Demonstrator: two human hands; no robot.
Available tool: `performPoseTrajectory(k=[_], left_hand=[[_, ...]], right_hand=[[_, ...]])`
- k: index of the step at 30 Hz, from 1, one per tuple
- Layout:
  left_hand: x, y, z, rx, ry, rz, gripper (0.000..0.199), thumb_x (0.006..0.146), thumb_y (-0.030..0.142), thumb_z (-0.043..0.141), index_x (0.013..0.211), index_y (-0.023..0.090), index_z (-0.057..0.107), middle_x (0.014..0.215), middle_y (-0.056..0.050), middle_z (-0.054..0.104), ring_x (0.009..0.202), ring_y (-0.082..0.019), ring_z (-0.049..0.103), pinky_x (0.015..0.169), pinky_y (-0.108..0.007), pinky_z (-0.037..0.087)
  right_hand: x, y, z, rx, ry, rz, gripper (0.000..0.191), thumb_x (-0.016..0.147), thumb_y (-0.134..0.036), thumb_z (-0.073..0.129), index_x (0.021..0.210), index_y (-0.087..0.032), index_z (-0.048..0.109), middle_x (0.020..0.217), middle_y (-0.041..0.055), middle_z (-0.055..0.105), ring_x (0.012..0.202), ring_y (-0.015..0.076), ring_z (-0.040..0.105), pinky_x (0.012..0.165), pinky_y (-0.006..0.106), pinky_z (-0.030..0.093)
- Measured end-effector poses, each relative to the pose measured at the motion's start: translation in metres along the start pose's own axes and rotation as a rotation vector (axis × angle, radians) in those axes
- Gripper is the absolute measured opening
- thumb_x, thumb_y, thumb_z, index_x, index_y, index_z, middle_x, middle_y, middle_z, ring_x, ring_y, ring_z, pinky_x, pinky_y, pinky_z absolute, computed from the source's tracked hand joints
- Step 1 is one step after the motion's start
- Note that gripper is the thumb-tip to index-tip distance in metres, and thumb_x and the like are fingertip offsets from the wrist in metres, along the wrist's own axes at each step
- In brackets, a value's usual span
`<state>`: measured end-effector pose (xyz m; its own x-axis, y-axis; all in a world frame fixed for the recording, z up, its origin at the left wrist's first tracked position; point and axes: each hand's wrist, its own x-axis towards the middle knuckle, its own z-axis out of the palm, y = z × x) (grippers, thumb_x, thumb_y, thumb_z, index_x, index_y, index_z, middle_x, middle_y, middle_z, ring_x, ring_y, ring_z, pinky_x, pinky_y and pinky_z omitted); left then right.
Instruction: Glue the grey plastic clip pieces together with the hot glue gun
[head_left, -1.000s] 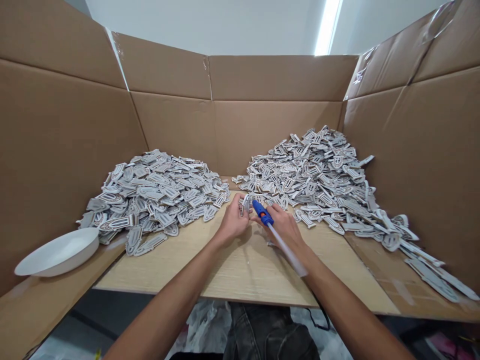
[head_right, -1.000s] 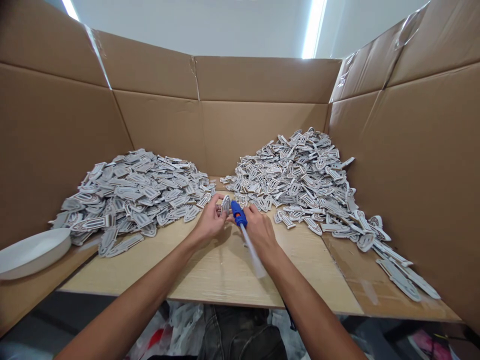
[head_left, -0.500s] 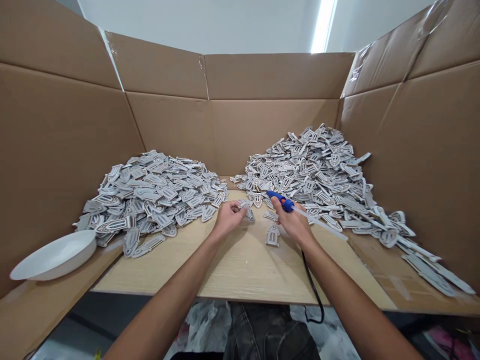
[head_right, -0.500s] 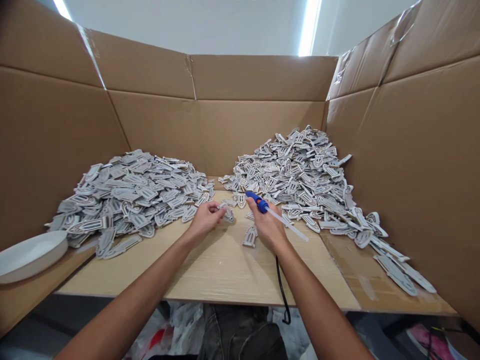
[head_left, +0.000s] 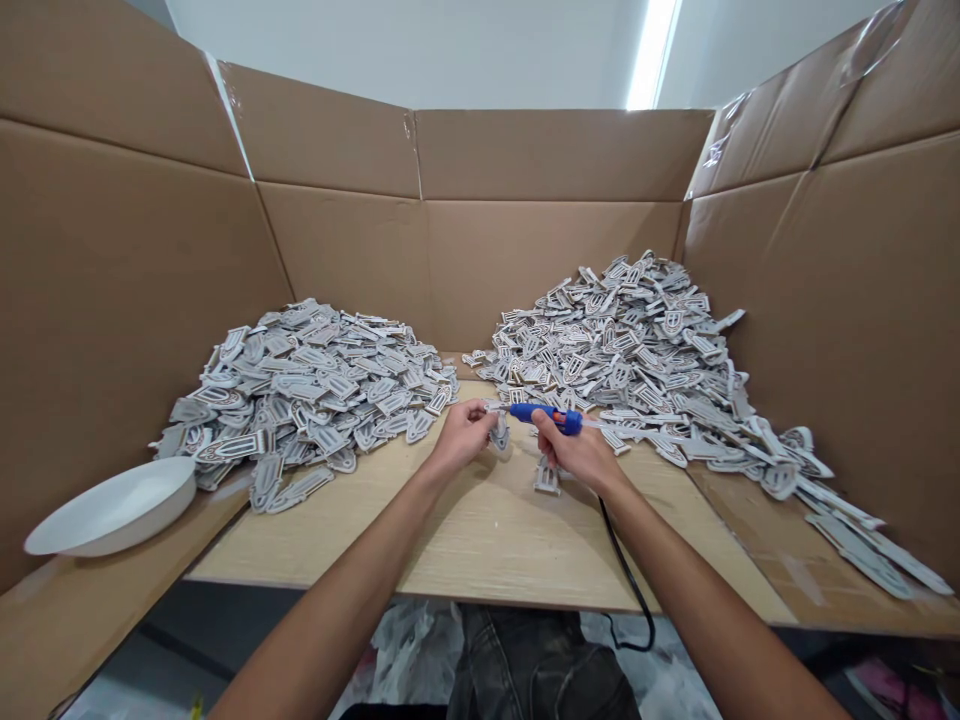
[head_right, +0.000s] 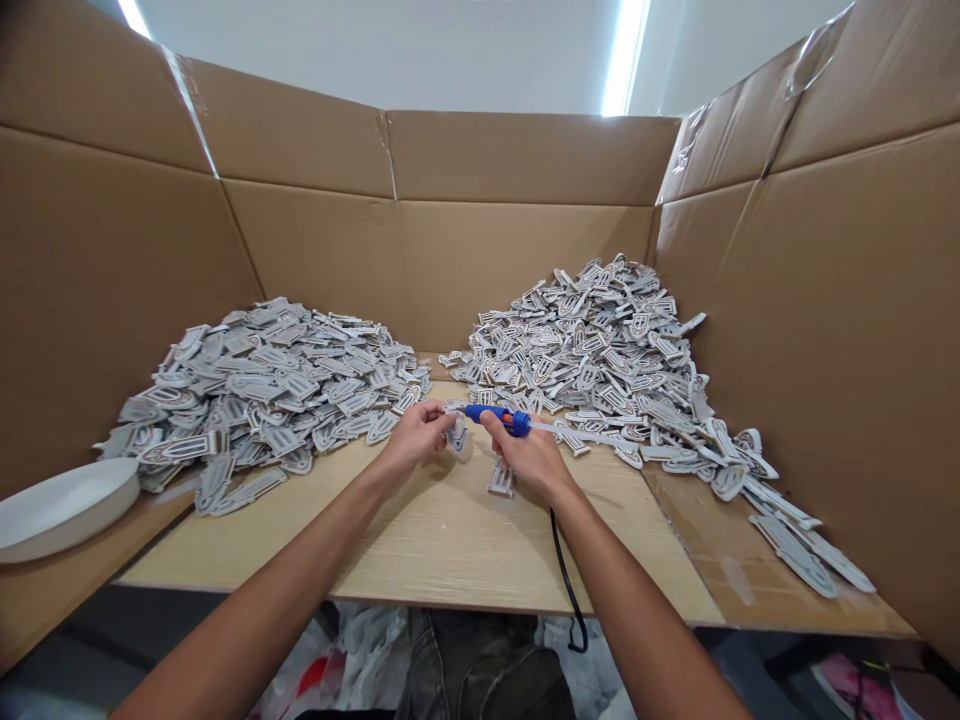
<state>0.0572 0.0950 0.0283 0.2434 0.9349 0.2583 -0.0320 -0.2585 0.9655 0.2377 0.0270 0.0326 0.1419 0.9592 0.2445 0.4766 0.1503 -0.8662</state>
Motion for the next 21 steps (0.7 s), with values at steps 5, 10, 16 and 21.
performPoseTrajectory(k=[5, 10, 16, 21], left_hand=[[-0.0016, 0.0041, 0.0007, 0.001, -0.027, -0.001, 0.017, 0.070, 0.032, 0.070, 0.065, 0.018, 0.062, 0.053, 0.003, 0.054, 0.046, -0.009, 0.044, 0.046, -0.022, 0.033], [-0.0011, 0.0054, 0.0017, 0.013, -0.027, -0.011, 0.016, 0.071, 0.031, 0.068, 0.066, 0.018, 0.061, 0.055, 0.003, 0.054, 0.046, -0.010, 0.044, 0.047, -0.023, 0.034], [-0.0020, 0.0061, 0.0016, -0.005, -0.028, 0.003, 0.017, 0.070, 0.032, 0.069, 0.065, 0.018, 0.061, 0.054, 0.003, 0.054, 0.047, -0.010, 0.044, 0.047, -0.023, 0.034], [-0.0011, 0.0032, 0.0008, -0.011, -0.018, 0.009, 0.016, 0.069, 0.031, 0.069, 0.064, 0.018, 0.061, 0.054, 0.003, 0.055, 0.047, -0.009, 0.044, 0.047, -0.022, 0.033]], right_hand=[[-0.0006, -0.0008, -0.0010, -0.057, -0.032, 0.000, 0.062, 0.090, -0.075, 0.050, 0.057, -0.023, 0.056, 0.046, -0.0015, 0.054, 0.044, 0.0138, 0.052, 0.051, 0.026, 0.041], [-0.0005, -0.0018, -0.0005, -0.081, -0.023, 0.014, 0.060, 0.090, -0.074, 0.050, 0.058, -0.023, 0.056, 0.047, -0.0011, 0.055, 0.045, 0.0142, 0.053, 0.053, 0.026, 0.041], [-0.0018, -0.0050, 0.0007, -0.070, 0.000, 0.035, 0.059, 0.087, -0.074, 0.052, 0.056, -0.024, 0.055, 0.047, -0.0008, 0.054, 0.045, 0.0159, 0.054, 0.052, 0.028, 0.041], [-0.0031, -0.0102, 0.0014, -0.141, 0.038, 0.024, 0.058, 0.088, -0.070, 0.052, 0.050, -0.026, 0.048, 0.043, -0.0010, 0.051, 0.046, 0.0169, 0.055, 0.056, 0.029, 0.044]])
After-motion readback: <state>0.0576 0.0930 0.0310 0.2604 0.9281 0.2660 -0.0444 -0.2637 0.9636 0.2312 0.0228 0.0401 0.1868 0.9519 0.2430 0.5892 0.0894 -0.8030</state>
